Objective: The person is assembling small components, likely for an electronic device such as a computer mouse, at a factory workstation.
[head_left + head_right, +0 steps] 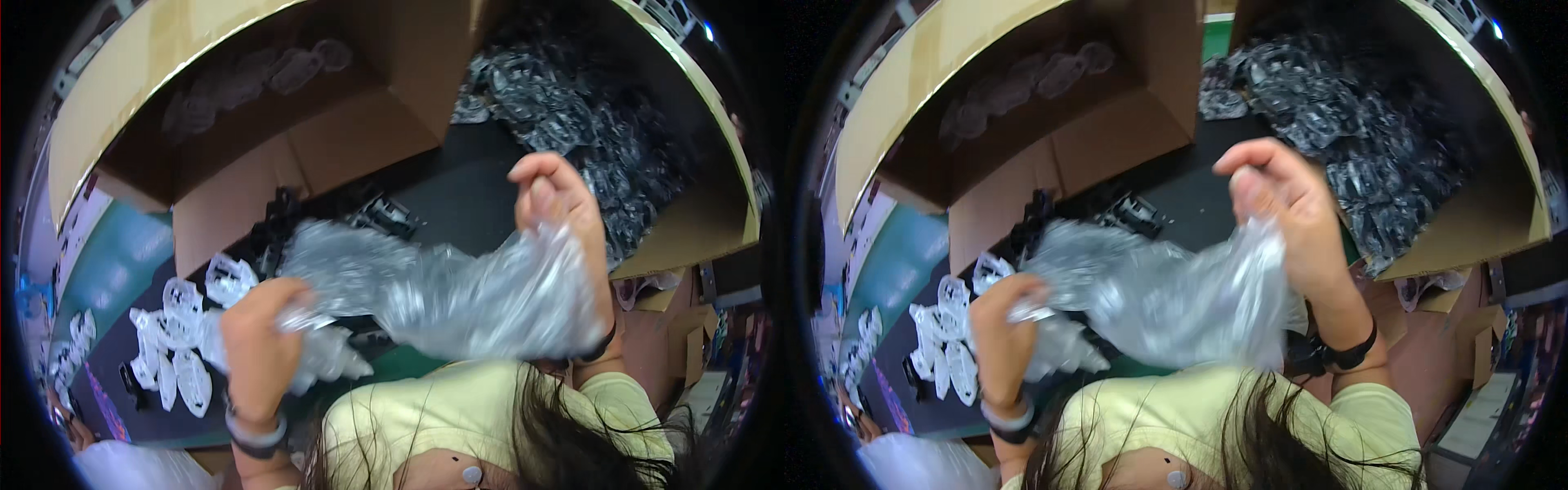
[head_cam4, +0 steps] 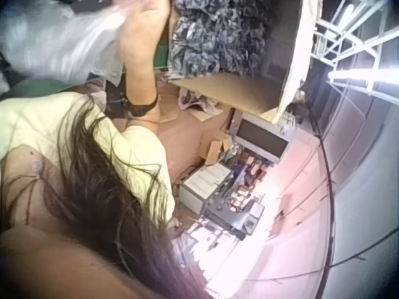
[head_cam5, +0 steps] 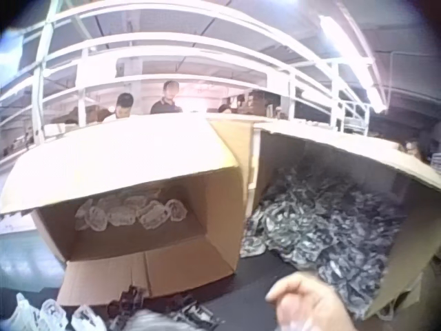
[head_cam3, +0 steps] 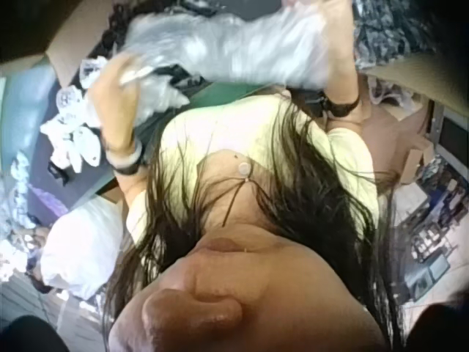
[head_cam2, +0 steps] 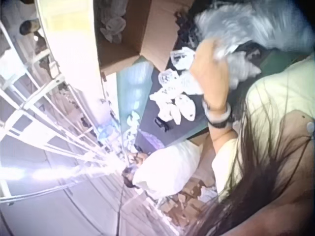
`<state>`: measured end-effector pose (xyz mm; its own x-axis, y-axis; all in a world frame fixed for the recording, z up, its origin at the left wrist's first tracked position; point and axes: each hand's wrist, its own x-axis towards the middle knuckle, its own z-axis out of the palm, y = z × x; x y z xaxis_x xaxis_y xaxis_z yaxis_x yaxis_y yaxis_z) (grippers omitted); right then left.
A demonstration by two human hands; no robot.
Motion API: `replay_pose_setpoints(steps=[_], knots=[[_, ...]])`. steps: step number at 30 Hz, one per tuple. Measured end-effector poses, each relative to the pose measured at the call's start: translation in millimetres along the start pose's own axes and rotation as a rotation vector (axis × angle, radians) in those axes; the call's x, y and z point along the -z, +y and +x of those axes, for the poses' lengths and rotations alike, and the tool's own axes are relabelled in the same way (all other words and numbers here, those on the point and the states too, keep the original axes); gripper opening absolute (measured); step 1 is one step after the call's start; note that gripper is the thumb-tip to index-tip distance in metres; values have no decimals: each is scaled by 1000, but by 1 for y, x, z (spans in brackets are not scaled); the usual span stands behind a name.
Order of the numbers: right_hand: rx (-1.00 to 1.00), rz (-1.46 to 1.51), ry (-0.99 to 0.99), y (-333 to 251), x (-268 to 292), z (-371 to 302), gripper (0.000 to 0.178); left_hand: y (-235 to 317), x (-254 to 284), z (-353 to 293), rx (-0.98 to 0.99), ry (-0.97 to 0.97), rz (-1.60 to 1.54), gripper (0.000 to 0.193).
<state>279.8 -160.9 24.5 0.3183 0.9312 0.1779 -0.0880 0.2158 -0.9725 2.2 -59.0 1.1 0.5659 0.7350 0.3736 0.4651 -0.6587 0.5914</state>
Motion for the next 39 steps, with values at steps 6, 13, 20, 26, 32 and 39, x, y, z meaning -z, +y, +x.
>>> replay_pose_setpoints(steps=[6,13,20,26,32,39], knots=[[377,-243,-509,28,-66,-15,112,75,-31,30,-2,62,-610,18],[335,380,559,33,34,-85,23,185,-160,60,-542,-391,-725,59],[779,1538,333,82,177,-230,27,314,-341,-16,-789,-611,-1143,25],[263,389,1277,120,245,-270,38,327,-510,-32,492,-1072,-1839,26],[228,249,1509,190,341,-271,25,309,-461,-26,-91,-879,-1082,38],[-997,-1521,429,346,391,-252,59,245,-301,16,-196,-1530,-492,43]])
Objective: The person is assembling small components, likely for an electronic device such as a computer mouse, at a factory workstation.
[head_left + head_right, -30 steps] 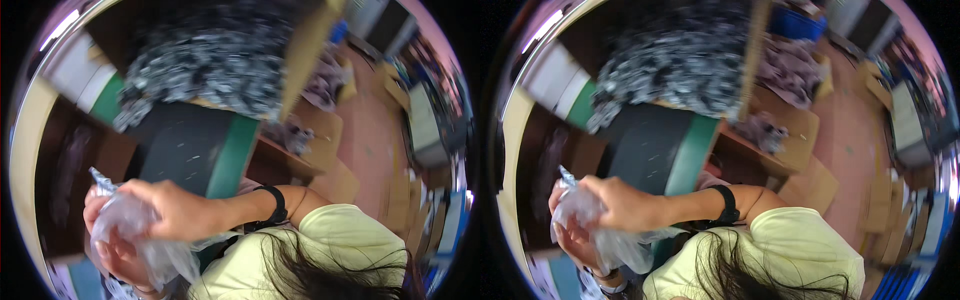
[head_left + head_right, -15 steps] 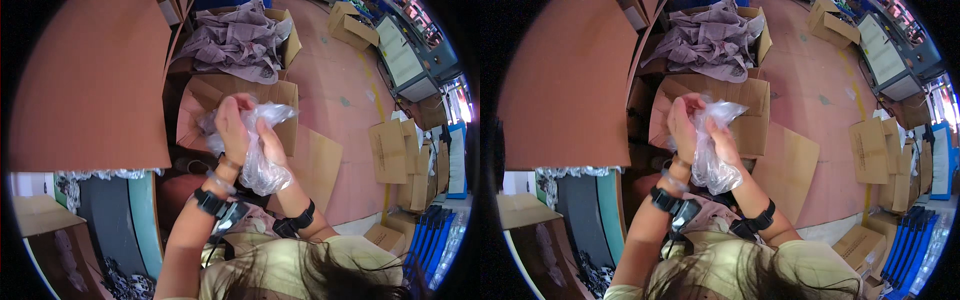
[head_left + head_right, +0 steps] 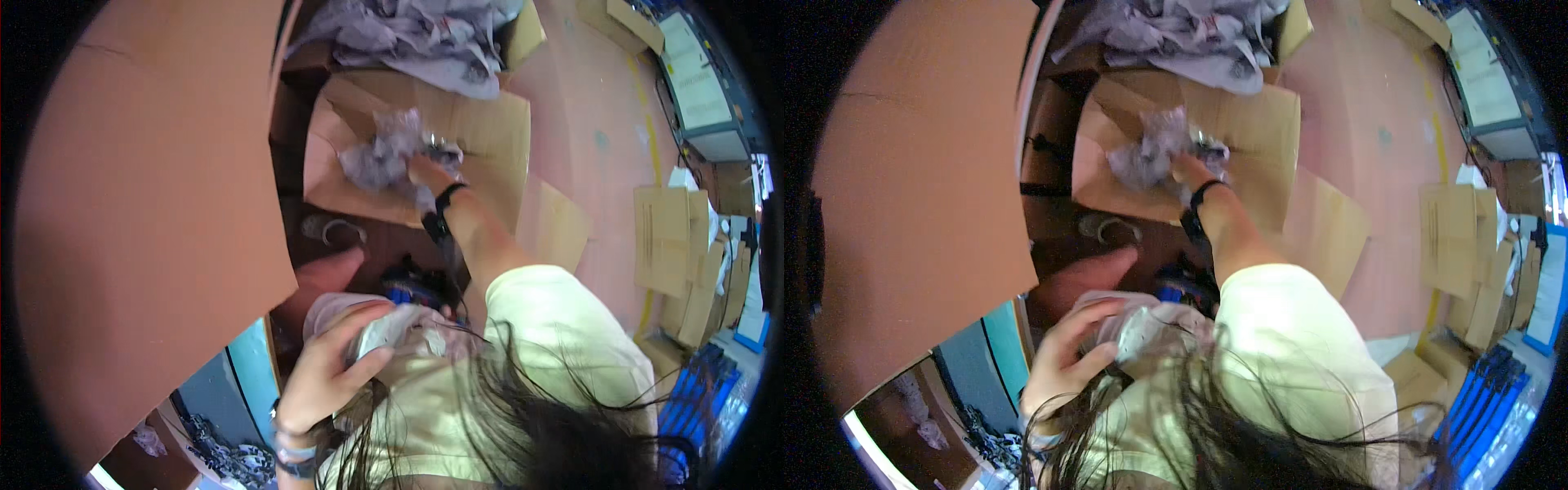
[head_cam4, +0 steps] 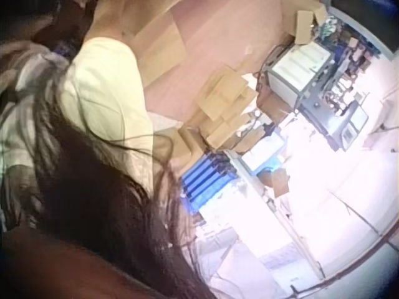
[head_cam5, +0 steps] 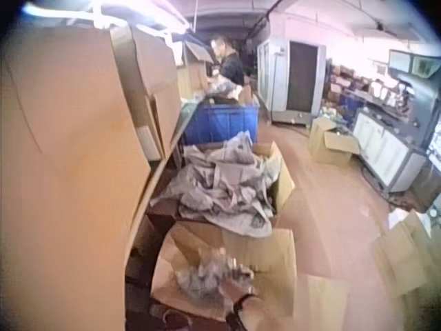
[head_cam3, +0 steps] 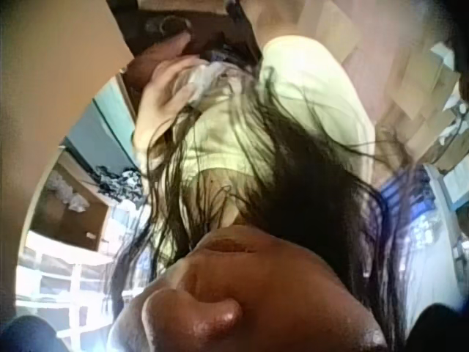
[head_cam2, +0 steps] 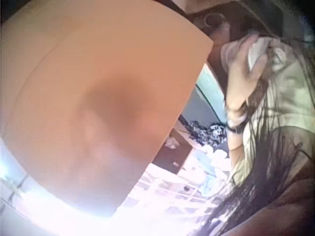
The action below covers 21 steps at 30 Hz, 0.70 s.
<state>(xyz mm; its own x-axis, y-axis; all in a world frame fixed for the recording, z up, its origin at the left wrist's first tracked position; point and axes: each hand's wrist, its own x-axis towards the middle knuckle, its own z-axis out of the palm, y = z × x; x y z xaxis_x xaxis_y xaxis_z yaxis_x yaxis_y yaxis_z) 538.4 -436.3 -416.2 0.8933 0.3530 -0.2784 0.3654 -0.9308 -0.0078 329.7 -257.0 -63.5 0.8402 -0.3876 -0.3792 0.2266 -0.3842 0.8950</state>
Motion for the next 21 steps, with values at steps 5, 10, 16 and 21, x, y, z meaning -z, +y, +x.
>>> replay_pose_setpoints(steps=[5,10,16,21], knots=[[56,400,-315,81,11,28,74,9,15,-62,160,195,-113,45],[-1,603,239,16,87,-45,38,17,27,-129,166,345,-21,36],[700,1191,240,-135,255,-222,28,18,134,-92,-47,878,630,22],[599,1044,854,-250,361,-184,55,4,297,-6,-392,1244,1129,64]])
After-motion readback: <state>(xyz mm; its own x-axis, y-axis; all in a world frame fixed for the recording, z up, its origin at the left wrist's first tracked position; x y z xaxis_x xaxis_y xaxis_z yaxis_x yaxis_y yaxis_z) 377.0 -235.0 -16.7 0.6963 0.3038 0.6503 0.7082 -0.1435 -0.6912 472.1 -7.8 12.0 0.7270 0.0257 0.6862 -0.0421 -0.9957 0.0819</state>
